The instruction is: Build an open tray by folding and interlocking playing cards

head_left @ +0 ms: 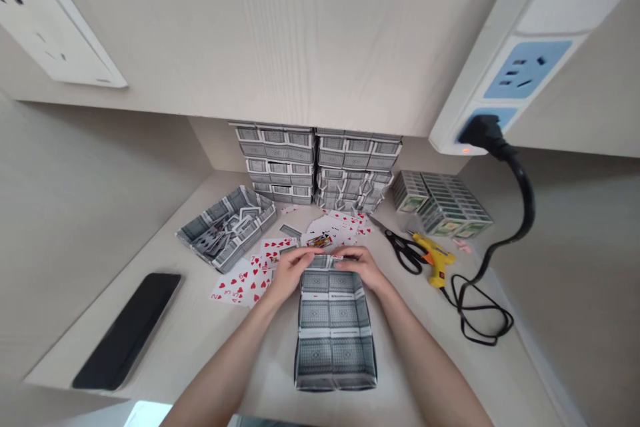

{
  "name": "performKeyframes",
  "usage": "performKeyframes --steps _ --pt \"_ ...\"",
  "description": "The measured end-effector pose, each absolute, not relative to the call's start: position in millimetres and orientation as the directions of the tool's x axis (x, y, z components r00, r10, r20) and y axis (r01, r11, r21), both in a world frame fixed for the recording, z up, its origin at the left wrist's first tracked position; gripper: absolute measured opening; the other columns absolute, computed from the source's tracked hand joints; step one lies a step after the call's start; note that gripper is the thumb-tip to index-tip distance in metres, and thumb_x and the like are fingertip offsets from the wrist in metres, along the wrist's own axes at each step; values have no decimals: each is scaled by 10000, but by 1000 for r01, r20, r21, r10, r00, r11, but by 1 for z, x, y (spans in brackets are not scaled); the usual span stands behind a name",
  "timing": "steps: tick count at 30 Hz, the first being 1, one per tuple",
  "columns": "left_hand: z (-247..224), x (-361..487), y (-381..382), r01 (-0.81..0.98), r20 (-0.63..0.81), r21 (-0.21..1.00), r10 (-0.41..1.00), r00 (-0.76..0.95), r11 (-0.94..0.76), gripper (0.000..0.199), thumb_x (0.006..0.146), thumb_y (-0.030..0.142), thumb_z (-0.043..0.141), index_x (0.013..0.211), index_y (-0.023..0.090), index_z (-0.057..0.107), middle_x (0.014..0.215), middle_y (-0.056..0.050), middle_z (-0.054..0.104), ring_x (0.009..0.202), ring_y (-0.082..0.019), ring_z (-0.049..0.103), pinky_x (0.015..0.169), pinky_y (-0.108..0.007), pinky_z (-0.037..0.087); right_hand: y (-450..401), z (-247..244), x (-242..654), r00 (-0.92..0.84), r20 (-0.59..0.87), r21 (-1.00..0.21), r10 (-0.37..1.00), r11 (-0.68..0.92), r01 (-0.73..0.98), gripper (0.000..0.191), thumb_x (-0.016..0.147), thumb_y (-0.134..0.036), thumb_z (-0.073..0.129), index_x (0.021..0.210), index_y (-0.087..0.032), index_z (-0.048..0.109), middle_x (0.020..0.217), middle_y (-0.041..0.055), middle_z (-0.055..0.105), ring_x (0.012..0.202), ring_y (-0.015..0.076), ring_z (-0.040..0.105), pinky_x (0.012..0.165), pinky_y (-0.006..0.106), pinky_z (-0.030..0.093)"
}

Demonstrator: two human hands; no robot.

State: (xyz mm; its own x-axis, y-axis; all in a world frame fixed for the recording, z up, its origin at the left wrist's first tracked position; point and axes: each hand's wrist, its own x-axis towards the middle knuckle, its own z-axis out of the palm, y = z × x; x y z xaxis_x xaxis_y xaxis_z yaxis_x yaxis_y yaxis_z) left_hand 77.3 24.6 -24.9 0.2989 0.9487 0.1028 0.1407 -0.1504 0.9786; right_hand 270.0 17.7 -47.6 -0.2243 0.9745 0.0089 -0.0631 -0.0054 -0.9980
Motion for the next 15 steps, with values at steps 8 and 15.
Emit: performKeyframes --steps 8,15 --pt "-15 82 21 421 226 828 908 354 -370 203 780 334 509 848 247 680 882 18 689 816 -145 626 792 -252 465 18 -49 268 -205 4 -997 979 -13 -80 127 560 -227 706 685 -207 692 764 -1 675 733 167 592 704 281 424" --pt "-9 83 16 638 242 614 880 407 -464 205 809 308 473 881 275 662 918 20 680 833 -146 620 762 -248 451 17 -50 268 -193 15 -998 981 4 -62 160 582 -226 682 741 -214 698 795 4 680 768 181 599 746 303 425"
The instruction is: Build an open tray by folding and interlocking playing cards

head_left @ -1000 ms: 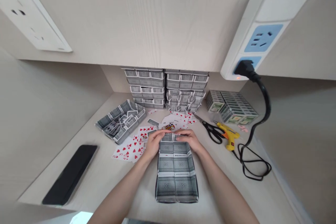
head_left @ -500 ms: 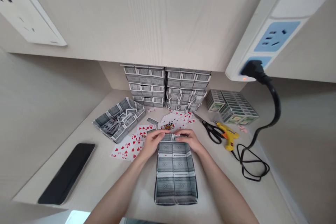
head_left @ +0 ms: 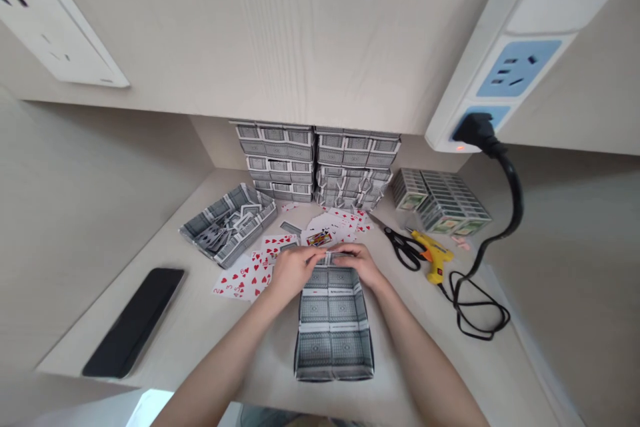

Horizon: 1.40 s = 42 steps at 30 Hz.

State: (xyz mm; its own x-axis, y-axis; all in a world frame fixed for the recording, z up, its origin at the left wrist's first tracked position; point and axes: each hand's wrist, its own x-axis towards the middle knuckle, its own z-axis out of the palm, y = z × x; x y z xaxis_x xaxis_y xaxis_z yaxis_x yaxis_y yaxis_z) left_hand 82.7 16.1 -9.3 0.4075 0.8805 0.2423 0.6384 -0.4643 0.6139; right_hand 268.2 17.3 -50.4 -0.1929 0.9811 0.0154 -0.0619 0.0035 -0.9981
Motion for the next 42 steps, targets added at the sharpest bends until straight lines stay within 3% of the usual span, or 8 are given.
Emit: performKeyframes --steps 5,12,15,20,28,33,37,42 --pt "-3 90 13 759 181 501 908 378 -416 200 805 273 466 847 262 661 854 -2 686 791 -172 620 719 -274 442 18 -52 269 -202 34 -998 979 23 -58 185 585 -238 671 766 -213 699 836 21 681 818 198 598 783 327 420" --pt "-6 84 20 540 109 785 926 361 -303 211 742 296 545 922 236 637 924 6 671 856 -147 606 783 -232 439 15 -51 270 -156 -43 -998 987 -51 -46 186 537 -229 697 723 -211 691 727 -12 667 669 160 580 645 269 421" --pt "-10 80 17 639 33 726 941 338 -255 255 708 237 571 956 240 629 949 -12 664 891 -175 593 795 -253 421 14 -49 269 -167 -64 -997 984 -70 -34 183 533 -242 696 713 -207 696 725 -8 668 682 163 582 657 270 419" --pt "-18 80 14 768 4 608 969 248 -200 170 726 235 542 845 239 664 786 -22 675 762 -176 596 662 -246 400 15 -52 267 -120 -59 -998 991 -58 10 162 501 -261 716 642 -187 687 641 -6 653 606 154 567 599 263 414" --pt "-15 85 8 789 -25 596 979 204 -149 210 724 358 559 857 233 661 780 -31 673 764 -178 592 654 -239 393 16 -55 266 -121 4 -999 993 10 51 171 508 -300 720 603 -167 669 604 -3 633 569 141 547 574 262 409" --pt "-5 68 18 637 44 714 926 376 -293 305 810 397 406 917 228 636 862 -14 668 782 -160 591 698 -237 418 11 -49 273 -145 8 -998 989 17 66 221 567 -363 700 705 -192 689 694 12 666 656 176 583 630 287 426" --pt "-9 35 32 794 115 552 967 228 -253 286 763 351 485 975 215 618 997 -46 621 930 -196 536 834 -285 377 8 -43 277 -163 41 -999 986 42 1 319 712 -470 551 738 -186 694 766 43 676 734 200 593 678 306 431" --pt "-20 14 32 947 -39 304 992 119 -102 584 560 411 666 1113 275 538 1099 -70 504 990 -285 429 805 -374 352 8 -45 276 -144 9 -991 990 -11 -136 404 774 -496 455 733 -170 690 739 59 673 680 193 597 641 301 432"
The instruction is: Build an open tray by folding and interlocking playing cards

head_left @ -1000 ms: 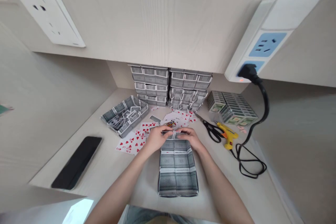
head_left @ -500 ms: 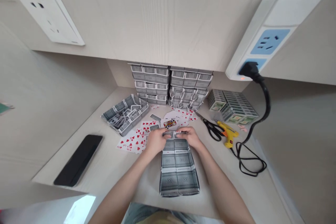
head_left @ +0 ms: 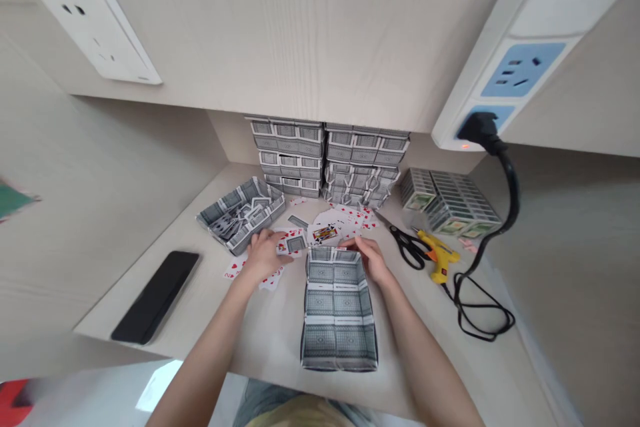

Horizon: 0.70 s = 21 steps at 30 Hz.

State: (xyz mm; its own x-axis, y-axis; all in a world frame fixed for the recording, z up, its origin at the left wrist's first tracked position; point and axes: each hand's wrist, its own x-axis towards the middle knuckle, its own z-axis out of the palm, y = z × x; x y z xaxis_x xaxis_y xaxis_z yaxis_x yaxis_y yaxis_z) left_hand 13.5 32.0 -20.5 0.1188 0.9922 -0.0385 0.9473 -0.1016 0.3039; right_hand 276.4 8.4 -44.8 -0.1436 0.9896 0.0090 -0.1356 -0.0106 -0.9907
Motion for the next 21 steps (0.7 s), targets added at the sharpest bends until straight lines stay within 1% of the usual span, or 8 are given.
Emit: performKeyframes --steps 3,6,8,12,15,17,19,21 --pt "-21 15 30 954 -61 288 992 108 -86 548 569 453 647 1081 290 537 1075 -60 480 1000 -283 404 790 -374 345 9 -46 275 -136 -7 -990 991 -26 -140 373 763 -479 489 719 -165 686 721 57 672 659 185 594 620 291 429" --pt "-18 18 31 948 -40 302 992 117 -99 517 549 436 663 1018 252 545 1062 -54 477 997 -271 406 782 -362 347 11 -47 275 -114 -45 -981 992 -65 -184 371 747 -491 507 712 -165 680 685 51 669 623 177 596 600 287 434" --pt "-17 20 32 945 -20 305 991 129 -117 505 551 405 667 1010 242 534 1051 -51 494 986 -263 417 776 -356 347 12 -48 274 -92 -74 -971 993 -93 -220 393 740 -517 500 708 -166 674 676 53 668 631 183 605 613 298 448" --pt "-18 19 31 943 -4 299 988 157 -149 468 589 386 644 1023 253 533 1041 -49 518 987 -261 422 777 -354 340 16 -53 271 7 -103 -960 995 -98 -261 394 721 -537 509 696 -172 658 707 59 672 665 196 617 642 319 470" --pt "-21 19 29 950 10 284 991 134 -131 475 594 421 634 1030 253 551 1091 -56 493 1003 -269 407 783 -362 331 17 -58 268 71 -82 -976 994 -65 -209 348 706 -508 549 691 -177 656 711 55 673 644 188 611 628 314 473" --pt "-22 22 27 945 24 292 988 150 -150 527 599 446 625 1086 265 533 1139 -55 468 1017 -272 393 795 -364 321 17 -60 268 89 -63 -986 994 -49 -158 348 704 -507 551 692 -175 656 717 57 674 642 184 607 623 309 473" --pt "-22 28 25 932 36 313 982 184 -186 572 617 457 610 1153 293 491 1164 -49 457 1025 -272 382 796 -363 312 16 -60 268 95 -63 -987 993 -49 -150 378 716 -527 524 700 -173 654 721 59 674 644 183 605 622 307 474" --pt "-23 35 24 924 50 323 979 199 -204 536 643 440 595 1153 308 497 1160 -48 464 1025 -273 380 791 -364 303 15 -59 269 80 -75 -982 994 -60 -179 421 740 -552 473 704 -172 651 714 60 672 647 182 608 631 309 476"
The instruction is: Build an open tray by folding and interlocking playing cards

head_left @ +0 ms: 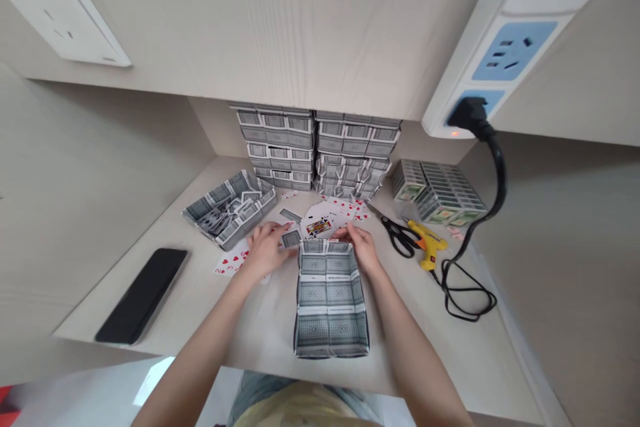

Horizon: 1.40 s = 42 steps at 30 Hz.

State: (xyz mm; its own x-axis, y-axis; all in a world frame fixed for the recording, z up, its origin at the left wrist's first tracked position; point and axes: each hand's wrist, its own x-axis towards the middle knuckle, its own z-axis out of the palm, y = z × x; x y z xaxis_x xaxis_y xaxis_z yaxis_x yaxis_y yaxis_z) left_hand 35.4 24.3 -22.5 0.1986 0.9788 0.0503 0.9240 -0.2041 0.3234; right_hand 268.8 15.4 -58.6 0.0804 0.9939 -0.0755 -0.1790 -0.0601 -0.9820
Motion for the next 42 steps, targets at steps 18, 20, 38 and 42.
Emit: performKeyframes --steps 18,20,38,42 --pt "-35 44 41 851 80 474 973 215 -227 380 654 286 598 1023 197 569 1016 -64 512 928 -186 519 840 -267 402 13 -57 271 67 -92 -964 993 -72 -257 391 733 -540 488 682 -178 625 702 53 669 635 184 607 652 323 458" --pt "-32 44 41 855 83 432 957 279 -287 391 677 301 576 1057 210 565 968 -59 542 905 -193 525 819 -274 409 13 -57 271 60 -90 -961 994 -70 -269 379 734 -531 494 682 -180 626 703 51 670 637 184 608 652 323 455" --pt "1 48 42 308 109 949 987 -116 -69 254 664 282 548 882 153 567 752 -16 589 683 -151 593 638 -298 508 6 -49 273 258 100 -981 961 139 -137 460 739 -407 541 1140 -200 453 691 24 625 580 161 575 582 306 466" --pt "22 61 34 -117 60 991 996 -72 -68 442 609 234 616 1033 219 495 762 28 529 651 -117 575 563 -303 544 1 -41 273 363 272 -956 891 293 -3 516 750 -355 548 1209 -189 379 656 -4 594 535 136 539 564 293 470"
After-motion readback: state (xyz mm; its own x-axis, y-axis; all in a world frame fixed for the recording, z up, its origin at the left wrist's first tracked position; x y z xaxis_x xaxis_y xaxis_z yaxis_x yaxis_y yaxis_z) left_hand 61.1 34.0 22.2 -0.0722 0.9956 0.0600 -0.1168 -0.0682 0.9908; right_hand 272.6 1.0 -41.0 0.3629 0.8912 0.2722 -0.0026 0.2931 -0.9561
